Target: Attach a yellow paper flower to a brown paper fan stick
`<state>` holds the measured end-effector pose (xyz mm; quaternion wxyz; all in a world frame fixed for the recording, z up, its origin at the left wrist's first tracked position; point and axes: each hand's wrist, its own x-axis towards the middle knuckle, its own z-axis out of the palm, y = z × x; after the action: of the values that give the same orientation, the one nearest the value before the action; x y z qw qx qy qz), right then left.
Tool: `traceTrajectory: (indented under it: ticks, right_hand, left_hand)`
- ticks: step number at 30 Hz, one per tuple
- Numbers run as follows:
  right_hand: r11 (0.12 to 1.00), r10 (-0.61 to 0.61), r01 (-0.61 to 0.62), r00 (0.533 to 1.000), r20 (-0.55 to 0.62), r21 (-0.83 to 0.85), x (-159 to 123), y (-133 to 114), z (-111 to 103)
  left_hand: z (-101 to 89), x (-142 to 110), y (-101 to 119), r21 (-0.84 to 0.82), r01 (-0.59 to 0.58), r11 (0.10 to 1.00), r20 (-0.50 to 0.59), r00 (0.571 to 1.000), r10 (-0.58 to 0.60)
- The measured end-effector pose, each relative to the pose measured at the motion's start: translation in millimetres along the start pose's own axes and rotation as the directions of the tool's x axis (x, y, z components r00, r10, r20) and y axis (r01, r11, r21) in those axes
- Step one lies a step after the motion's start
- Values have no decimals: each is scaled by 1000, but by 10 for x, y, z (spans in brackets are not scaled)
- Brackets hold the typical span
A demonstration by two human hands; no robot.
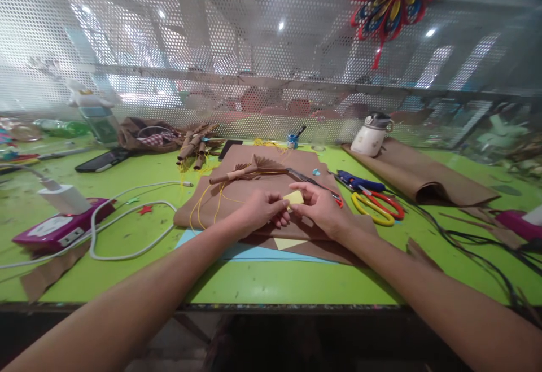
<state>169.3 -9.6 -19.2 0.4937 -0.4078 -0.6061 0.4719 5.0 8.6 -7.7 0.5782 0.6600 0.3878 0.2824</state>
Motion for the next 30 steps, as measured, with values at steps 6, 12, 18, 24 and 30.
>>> traceTrajectory:
  ticks: [6, 12, 18, 24, 30]
  right_hand:
    - [1000, -11, 11, 1000, -1, -14, 16, 43, -24]
    - [996, -37, 35, 999, -21, -88, 25, 70, -31]
    - [991, -56, 54, 998, -16, -122, 36, 101, -42]
    - [988, -34, 33, 999, -10, -153, 38, 100, -51]
    - [999, 11, -11, 1000, 7, -37, 13, 37, -28]
  left_hand:
    - [-29, 7, -18, -82, 24, 996, 20, 1000, -22]
    - [-38, 22, -38, -109, 44, 993, 37, 999, -40]
    - [-7, 17, -30, -30, 14, 999, -1, 1000, -14]
    - [-35, 25, -57, -10, -10, 1000, 24, 1000, 10]
    - [-59, 10, -40, -3, -27, 1000, 68, 997, 27]
